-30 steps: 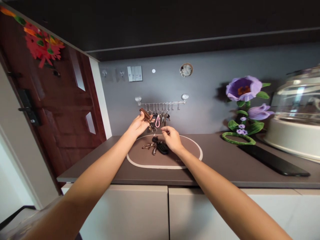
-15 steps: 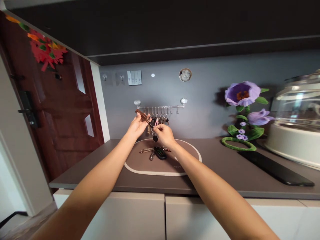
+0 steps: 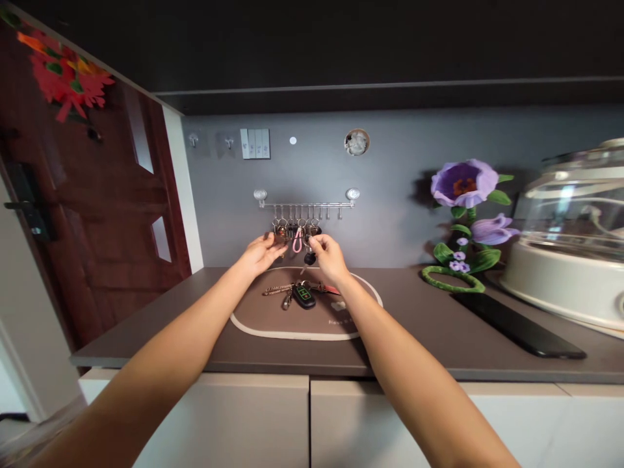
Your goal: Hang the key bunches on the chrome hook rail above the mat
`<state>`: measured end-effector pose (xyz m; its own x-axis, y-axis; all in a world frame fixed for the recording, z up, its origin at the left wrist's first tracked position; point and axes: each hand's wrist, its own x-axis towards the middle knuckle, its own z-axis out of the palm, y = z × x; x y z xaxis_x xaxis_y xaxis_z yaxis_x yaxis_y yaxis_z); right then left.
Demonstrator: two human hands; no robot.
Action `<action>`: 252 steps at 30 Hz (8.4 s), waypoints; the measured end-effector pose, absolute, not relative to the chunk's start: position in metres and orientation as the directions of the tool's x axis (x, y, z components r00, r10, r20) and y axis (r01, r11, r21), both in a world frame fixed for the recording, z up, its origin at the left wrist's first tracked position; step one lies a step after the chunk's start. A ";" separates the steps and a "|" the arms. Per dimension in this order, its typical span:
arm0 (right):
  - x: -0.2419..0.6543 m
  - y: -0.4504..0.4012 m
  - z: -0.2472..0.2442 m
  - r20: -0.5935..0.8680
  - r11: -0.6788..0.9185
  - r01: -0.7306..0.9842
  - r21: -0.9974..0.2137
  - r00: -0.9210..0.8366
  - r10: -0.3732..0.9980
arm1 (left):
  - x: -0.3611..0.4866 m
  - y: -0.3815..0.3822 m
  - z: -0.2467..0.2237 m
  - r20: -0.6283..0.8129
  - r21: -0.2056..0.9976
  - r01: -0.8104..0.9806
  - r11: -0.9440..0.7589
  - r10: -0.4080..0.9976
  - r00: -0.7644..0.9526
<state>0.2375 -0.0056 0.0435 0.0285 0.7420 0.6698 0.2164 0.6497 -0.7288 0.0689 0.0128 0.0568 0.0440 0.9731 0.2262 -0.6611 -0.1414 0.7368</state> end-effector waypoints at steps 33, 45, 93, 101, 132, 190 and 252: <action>0.238 -0.020 0.048 0.828 0.745 0.525 -0.411 -0.126 0.546 | 0.092 -0.010 0.046 0.687 0.690 0.138 -0.710 0.703 0.182; 0.233 -0.014 0.037 0.735 0.697 0.355 -0.623 -0.038 0.677 | 0.096 -0.003 0.037 0.521 0.852 -0.066 -0.519 0.853 0.026; 0.248 0.070 0.092 0.336 0.381 -0.067 -0.922 0.351 0.874 | 0.091 0.001 0.039 0.429 0.903 0.063 -0.425 0.900 -0.077; 0.256 0.076 0.079 0.377 0.404 -0.011 -0.915 0.342 0.861 | 0.090 0.002 0.038 0.425 0.905 0.066 -0.421 0.903 -0.065; 0.251 -0.004 0.019 0.549 0.512 0.228 -0.828 0.148 0.822 | 0.079 0.008 0.027 0.348 0.841 0.299 -0.451 0.874 0.340; 0.247 -0.022 0.019 0.728 0.575 0.748 -0.330 -0.186 0.660 | 0.082 0.000 0.042 0.274 0.948 -0.199 -0.247 0.954 0.122; 0.246 -0.026 0.037 0.531 0.534 0.005 -0.846 0.117 0.839 | 0.094 -0.009 0.039 0.218 0.971 -0.161 -0.178 0.933 0.287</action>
<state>0.2455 -0.0258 0.0368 0.1166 0.8395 0.5308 0.0047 0.5339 -0.8455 0.0937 -0.0088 0.0394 0.2868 0.9328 0.2182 -0.1608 -0.1776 0.9709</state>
